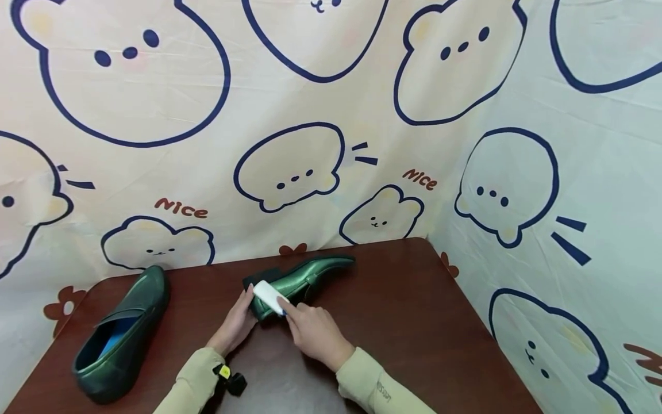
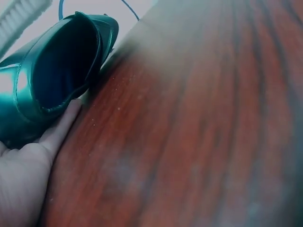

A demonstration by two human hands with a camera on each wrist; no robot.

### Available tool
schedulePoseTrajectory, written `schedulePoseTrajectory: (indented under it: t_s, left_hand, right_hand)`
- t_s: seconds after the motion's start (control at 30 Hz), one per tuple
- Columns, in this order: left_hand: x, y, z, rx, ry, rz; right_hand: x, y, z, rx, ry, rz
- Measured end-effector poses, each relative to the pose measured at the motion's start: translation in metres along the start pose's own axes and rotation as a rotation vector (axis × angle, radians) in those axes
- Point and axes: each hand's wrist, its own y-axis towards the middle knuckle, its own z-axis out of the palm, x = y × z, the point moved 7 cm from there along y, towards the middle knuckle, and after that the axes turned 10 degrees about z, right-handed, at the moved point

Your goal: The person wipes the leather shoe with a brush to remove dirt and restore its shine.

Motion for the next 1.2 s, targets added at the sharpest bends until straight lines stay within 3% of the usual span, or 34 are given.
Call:
schedulePoseTrajectory:
  t_s: [0.1, 0.2, 0.43, 0.77, 0.87, 1.03, 1.2]
  left_hand:
    - [0.002, -0.001, -0.003, -0.024, -0.009, -0.001]
    - [0.003, 0.0, -0.005, -0.045, -0.028, 0.008]
    - [0.003, 0.002, -0.003, -0.047, -0.018, 0.017]
    - [0.0, -0.001, -0.006, -0.032, 0.007, 0.032]
    - [0.001, -0.002, -0.006, -0.044, 0.009, 0.024]
    - [0.003, -0.002, -0.004, -0.048, 0.037, 0.002]
    - [0.003, -0.003, -0.006, -0.066, 0.051, 0.003]
  right_hand:
    - [0.011, -0.001, 0.009, 0.019, -0.008, -0.032]
    - [0.015, -0.002, 0.013, -0.012, -0.04, -0.048]
    - [0.006, -0.005, 0.012, -0.061, -0.084, -0.031]
    - [-0.037, 0.001, -0.014, -0.144, -0.139, 0.143]
    - [-0.033, -0.001, -0.015, -0.116, -0.096, 0.143]
    - [-0.005, -0.009, -0.004, 0.017, 0.024, 0.052]
    - [0.012, -0.01, 0.01, 0.081, 0.032, 0.01]
